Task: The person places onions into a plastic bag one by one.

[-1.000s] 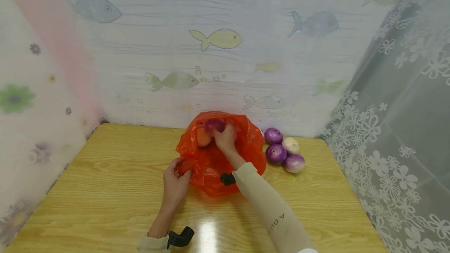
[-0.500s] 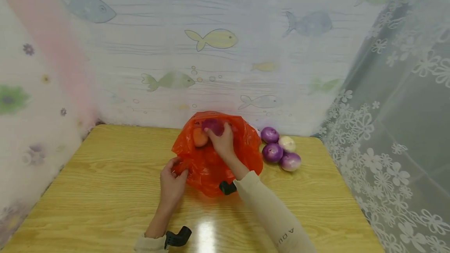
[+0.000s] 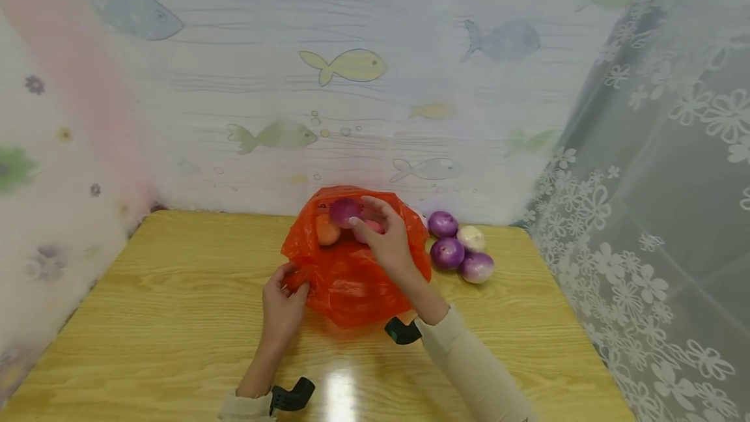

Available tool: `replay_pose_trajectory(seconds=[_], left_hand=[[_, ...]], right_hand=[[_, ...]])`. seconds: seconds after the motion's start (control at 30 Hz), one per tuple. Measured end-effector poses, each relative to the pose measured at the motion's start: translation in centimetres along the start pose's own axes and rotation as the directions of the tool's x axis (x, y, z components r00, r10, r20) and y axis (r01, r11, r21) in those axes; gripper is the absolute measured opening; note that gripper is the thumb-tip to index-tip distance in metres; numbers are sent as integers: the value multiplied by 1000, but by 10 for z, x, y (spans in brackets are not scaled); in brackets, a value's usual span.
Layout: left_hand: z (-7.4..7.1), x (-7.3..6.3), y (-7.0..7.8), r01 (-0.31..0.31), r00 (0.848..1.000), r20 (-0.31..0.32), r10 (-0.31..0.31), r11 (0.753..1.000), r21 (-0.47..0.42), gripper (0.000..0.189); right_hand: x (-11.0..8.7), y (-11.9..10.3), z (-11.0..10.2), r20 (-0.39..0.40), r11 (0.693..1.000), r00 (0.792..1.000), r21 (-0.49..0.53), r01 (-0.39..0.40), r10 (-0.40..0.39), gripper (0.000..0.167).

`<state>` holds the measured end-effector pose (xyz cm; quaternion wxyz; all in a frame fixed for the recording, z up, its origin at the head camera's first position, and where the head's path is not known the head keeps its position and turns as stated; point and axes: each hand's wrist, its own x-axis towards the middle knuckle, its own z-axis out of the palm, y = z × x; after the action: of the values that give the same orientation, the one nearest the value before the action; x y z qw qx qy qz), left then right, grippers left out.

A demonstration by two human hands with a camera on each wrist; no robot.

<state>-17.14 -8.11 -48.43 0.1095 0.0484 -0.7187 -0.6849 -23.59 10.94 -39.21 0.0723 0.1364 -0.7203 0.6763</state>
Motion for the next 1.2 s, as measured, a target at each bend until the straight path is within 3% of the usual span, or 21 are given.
replay_pose_trajectory(seconds=[0.23, 0.37, 0.47, 0.6, 0.83, 1.1, 1.2], left_hand=[[1, 1, -1, -9, 1000, -25, 9, 1000, -10, 36], [1, 2, -2, -22, 999, -26, 21, 999, -27, 37], [0, 1, -2, -25, 999, -20, 25, 999, -29, 38], [0, 1, -2, -25, 1000, -17, 25, 1000, -14, 37], [1, 2, -2, -35, 999, -7, 35, 999, -13, 35], [4, 4, -4, -63, 998, -14, 63, 998, 10, 32], [4, 2, -3, -75, 997, -20, 75, 997, 12, 31]], right_hand=[[-2, -23, -45, -54, 991, 992, 59, 119, -116, 39], [-3, -20, -80, -97, 989, 985, -1, 146, -145, 31], [-7, -9, -109, -88, 989, 987, -78, 127, -133, 27], [-12, 13, -149, -14, 979, 995, -182, 90, -94, 27], [-23, 53, -207, 146, 925, 989, -379, 30, 28, 30], [-40, 84, -236, 47, 841, 999, -540, 40, -18, 36], [-45, 92, -243, 0, 829, 1000, -560, 7, -8, 38]])
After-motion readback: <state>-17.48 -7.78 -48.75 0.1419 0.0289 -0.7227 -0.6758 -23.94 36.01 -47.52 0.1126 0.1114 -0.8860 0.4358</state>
